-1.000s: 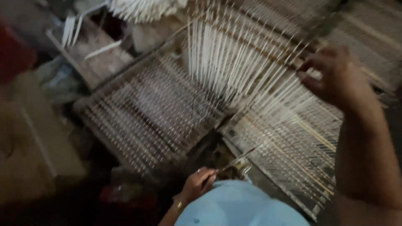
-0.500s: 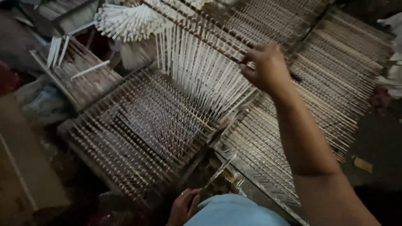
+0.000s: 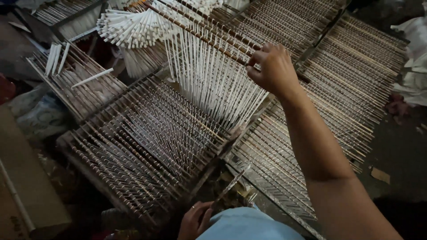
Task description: Hand-dipping multiple wicks attached to wooden frames into a vat of molten wax to build up candle layers.
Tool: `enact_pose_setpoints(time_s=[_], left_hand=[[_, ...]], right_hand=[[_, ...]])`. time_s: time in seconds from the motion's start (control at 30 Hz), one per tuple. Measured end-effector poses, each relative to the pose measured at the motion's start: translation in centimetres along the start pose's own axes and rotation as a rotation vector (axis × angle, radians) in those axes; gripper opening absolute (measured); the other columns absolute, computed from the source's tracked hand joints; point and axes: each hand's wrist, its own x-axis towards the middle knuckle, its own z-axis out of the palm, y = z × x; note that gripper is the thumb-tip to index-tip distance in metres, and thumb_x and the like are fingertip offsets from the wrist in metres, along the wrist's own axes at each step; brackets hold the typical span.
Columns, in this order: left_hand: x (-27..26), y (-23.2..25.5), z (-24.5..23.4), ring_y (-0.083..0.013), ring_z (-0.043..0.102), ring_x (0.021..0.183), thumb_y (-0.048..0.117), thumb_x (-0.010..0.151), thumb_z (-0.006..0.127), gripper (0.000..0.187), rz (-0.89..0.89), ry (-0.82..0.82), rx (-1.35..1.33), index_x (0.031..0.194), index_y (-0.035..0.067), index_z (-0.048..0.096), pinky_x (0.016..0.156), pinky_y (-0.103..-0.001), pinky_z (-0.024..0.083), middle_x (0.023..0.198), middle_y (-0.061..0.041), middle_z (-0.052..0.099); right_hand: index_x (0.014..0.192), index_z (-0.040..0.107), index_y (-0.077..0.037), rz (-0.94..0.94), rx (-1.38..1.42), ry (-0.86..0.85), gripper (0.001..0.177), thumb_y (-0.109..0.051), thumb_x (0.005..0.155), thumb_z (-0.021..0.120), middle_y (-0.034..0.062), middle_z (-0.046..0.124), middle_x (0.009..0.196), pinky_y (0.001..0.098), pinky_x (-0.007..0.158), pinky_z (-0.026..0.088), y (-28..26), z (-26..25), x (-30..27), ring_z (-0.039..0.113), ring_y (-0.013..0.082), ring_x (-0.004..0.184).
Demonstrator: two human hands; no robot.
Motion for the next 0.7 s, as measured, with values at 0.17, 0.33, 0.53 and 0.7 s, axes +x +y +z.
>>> enact_pose_setpoints(time_s=[0.17,0.33,0.53,0.7], left_hand=[[-0.1,-1.4,0.3,-0.0236,0.071,0.074,0.029,0.102,0.056,0.031,0.049,-0.021,0.027,0.119,0.009,0.072,0.064,-0.035,0.053,0.088,-0.010,0.072],[-0.1,-1.0,0.2,-0.0223,0.069,0.071,0.030,0.103,0.055,0.032,0.009,-0.038,0.023,0.121,0.009,0.071,0.063,-0.035,0.051,0.086,-0.010,0.071],[0.2,1.1,-0.6,-0.0246,0.072,0.085,0.028,0.104,0.054,0.032,0.062,-0.033,0.012,0.120,0.006,0.071,0.071,-0.036,0.054,0.101,-0.011,0.074],[0.1,0.8,-0.4,-0.0191,0.060,0.058,0.030,0.108,0.050,0.034,0.163,0.010,0.029,0.123,0.005,0.069,0.053,-0.033,0.047,0.083,-0.009,0.065]], right_hand=[[0.114,0.071,-0.011,0.017,0.009,-0.025,0.026,-0.032,0.098,0.071,0.0141,0.062,0.120,0.0521,0.100,0.043,-0.1,-0.2,-0.3,0.048,0.0351,0.116],[0.111,0.071,-0.012,0.009,0.029,-0.023,0.024,-0.032,0.097,0.072,0.0142,0.061,0.119,0.0532,0.103,0.040,0.0,-0.2,-0.3,0.048,0.0344,0.115],[0.105,0.079,-0.011,-0.256,-0.022,0.135,0.013,-0.019,0.096,0.077,0.0116,0.073,0.089,0.0415,0.074,0.055,3.3,2.7,2.1,0.068,0.0275,0.076],[0.111,0.082,-0.014,-0.301,-0.188,0.146,0.018,-0.029,0.102,0.079,0.0112,0.078,0.094,0.0474,0.085,0.054,2.9,2.1,2.8,0.071,0.0276,0.079]])
